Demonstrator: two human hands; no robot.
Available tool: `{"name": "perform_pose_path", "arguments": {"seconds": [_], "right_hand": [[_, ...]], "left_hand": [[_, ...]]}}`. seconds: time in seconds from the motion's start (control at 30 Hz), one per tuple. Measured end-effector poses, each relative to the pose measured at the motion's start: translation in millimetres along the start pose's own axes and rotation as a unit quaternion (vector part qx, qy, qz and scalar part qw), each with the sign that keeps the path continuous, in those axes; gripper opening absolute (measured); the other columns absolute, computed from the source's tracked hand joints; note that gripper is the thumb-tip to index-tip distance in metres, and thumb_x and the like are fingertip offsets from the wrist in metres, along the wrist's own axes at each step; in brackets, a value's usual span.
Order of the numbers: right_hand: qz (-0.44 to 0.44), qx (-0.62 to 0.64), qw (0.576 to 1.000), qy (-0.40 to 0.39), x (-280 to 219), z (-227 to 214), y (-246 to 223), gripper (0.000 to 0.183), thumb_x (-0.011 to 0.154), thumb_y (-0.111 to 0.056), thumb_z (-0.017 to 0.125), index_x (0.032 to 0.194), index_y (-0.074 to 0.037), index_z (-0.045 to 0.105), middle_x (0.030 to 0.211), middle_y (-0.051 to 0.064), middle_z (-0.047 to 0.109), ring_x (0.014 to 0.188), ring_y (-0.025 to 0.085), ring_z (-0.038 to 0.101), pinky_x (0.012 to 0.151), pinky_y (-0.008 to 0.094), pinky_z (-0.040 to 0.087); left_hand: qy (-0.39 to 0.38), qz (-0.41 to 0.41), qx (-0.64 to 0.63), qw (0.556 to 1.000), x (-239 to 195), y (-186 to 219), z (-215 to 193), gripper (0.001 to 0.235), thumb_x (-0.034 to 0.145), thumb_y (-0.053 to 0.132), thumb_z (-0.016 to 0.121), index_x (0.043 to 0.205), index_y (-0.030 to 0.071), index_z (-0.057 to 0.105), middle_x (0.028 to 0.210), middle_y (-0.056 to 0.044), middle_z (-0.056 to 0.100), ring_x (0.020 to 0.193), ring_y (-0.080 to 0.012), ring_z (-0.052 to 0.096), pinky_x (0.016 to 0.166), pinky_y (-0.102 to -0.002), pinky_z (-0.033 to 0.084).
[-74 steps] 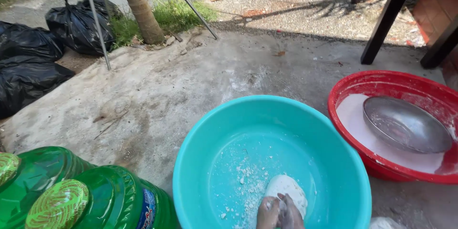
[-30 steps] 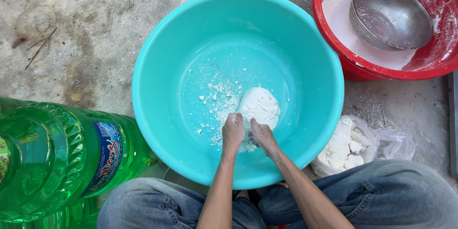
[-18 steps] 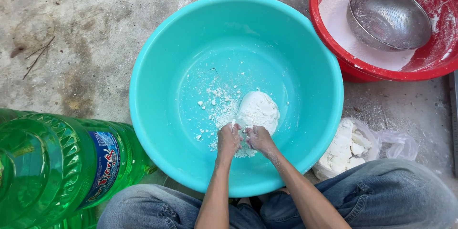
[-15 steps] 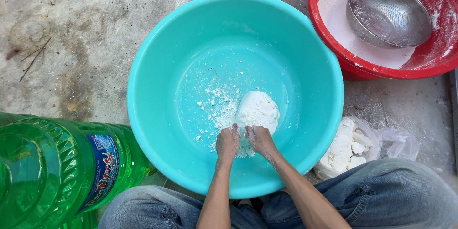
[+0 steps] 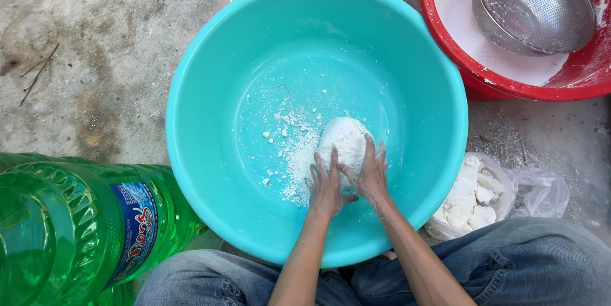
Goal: The person sits on the ground and kneads a large white dough mass in a teal plastic basin, pressing and folding it with both hands. They break off smaller pieces, coat them in white powder in the basin, and set broken chunks on a plastic bag beside them.
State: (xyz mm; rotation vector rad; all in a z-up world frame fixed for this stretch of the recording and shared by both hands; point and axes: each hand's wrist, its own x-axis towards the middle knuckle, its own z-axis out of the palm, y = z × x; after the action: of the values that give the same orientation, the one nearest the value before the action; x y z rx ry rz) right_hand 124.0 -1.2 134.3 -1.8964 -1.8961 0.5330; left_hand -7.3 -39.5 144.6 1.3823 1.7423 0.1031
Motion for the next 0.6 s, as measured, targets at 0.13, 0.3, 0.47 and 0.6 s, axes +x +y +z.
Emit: {"name": "perform_pose_path", "arguments": {"seconds": [0.13, 0.3, 0.47, 0.6], "right_hand": [[0.149, 0.134, 0.975, -0.1, 10.4, 51.2, 54.6, 0.117, 0.08, -0.044, 0.083, 0.156, -0.002, 0.005, 0.151, 0.037, 0.041, 0.138, 0.052, 0.042, 0.112, 0.05, 0.037], [0.241, 0.238, 0.932, -0.131, 8.7, 54.8, 57.2, 0.094, 0.096, -0.05, 0.056, 0.165, -0.007, 0.008, 0.15, 0.032, 0.049, 0.135, 0.045, 0.054, 0.112, 0.045, 0.044], [0.235, 0.122, 0.944, -0.195, 6.6, 41.6, 46.9, 0.103, 0.092, -0.031, 0.064, 0.164, -0.007, -0.005, 0.138, 0.034, 0.057, 0.125, 0.047, 0.06, 0.107, 0.046, 0.048], [0.22, 0.111, 0.952, -0.184, 9.3, 49.4, 55.8, 0.098, 0.095, -0.029, 0.067, 0.162, -0.01, -0.002, 0.137, 0.034, 0.056, 0.125, 0.047, 0.059, 0.106, 0.046, 0.048]], "left_hand": [[0.081, 0.071, 0.134, 0.985, 23.0, -0.8, 11.2, 0.139, 0.068, 0.041, 0.096, 0.161, 0.03, -0.008, 0.165, -0.031, -0.009, 0.145, -0.0611, 0.018, 0.104, -0.078, 0.033], [0.088, 0.104, 0.092, 0.986, 28.3, -11.1, 14.2, 0.136, 0.068, 0.036, 0.096, 0.162, 0.03, -0.003, 0.165, -0.031, -0.007, 0.142, -0.0655, 0.02, 0.102, -0.073, 0.041], [0.055, 0.127, 0.089, 0.986, 30.8, -24.9, 15.3, 0.131, 0.072, 0.034, 0.094, 0.164, 0.029, 0.001, 0.164, -0.034, -0.006, 0.138, -0.0685, 0.026, 0.101, -0.07, 0.043], [0.03, 0.111, 0.092, 0.989, 35.0, -24.4, 7.4, 0.13, 0.072, 0.033, 0.094, 0.163, 0.031, 0.001, 0.165, -0.032, -0.006, 0.138, -0.0677, 0.027, 0.103, -0.069, 0.043]]}}
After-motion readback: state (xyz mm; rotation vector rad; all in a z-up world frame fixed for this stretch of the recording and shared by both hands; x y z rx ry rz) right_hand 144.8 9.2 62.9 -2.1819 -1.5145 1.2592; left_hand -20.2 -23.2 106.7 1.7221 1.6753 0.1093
